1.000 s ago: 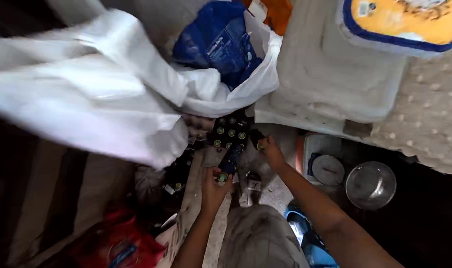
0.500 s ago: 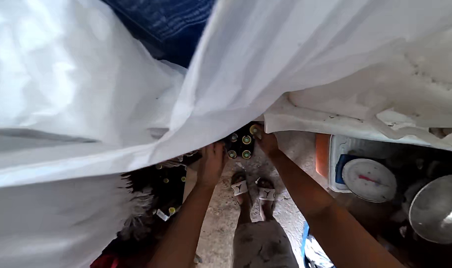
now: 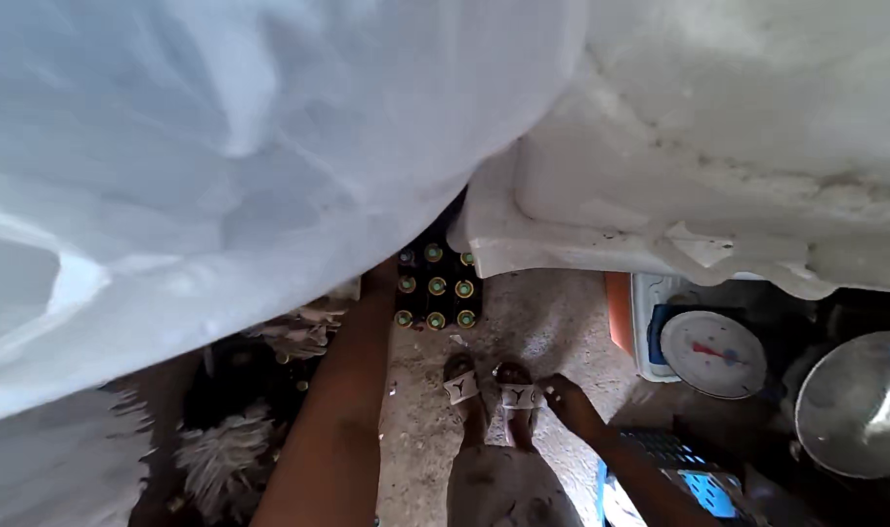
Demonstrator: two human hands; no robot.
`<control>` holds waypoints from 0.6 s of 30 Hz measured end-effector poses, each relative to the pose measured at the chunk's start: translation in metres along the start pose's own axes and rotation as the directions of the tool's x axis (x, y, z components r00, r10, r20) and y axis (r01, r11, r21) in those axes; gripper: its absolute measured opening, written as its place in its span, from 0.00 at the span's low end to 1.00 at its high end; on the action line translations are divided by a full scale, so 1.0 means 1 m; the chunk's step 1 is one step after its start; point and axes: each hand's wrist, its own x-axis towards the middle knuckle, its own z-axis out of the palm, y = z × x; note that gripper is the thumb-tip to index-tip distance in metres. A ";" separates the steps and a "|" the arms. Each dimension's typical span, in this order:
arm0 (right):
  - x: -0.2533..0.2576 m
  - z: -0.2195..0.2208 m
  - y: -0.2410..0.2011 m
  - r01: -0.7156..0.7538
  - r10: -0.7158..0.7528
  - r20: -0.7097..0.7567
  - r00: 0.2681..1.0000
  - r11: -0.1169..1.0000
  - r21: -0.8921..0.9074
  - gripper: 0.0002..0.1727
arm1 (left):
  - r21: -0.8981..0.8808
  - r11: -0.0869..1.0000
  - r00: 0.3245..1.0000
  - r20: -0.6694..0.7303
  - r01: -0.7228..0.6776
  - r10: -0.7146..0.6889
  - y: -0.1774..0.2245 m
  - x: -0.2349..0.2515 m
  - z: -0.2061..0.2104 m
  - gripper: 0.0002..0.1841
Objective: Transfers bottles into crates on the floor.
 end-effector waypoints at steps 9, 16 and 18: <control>-0.040 0.036 0.035 -0.118 0.128 -0.046 0.991 0.977 0.177 0.18 | 0.129 0.981 0.974 -0.152 -0.147 0.166 -0.032 0.040 0.040 0.20; -0.013 0.044 0.029 -0.095 0.104 -0.028 0.994 0.966 0.239 0.19 | 0.013 0.995 0.967 -0.235 -0.098 0.099 -0.035 0.074 0.059 0.19; -0.006 0.044 0.033 -0.104 0.124 -0.053 0.991 0.954 0.281 0.18 | -0.085 0.996 0.977 -0.211 -0.031 0.012 -0.026 0.057 0.046 0.21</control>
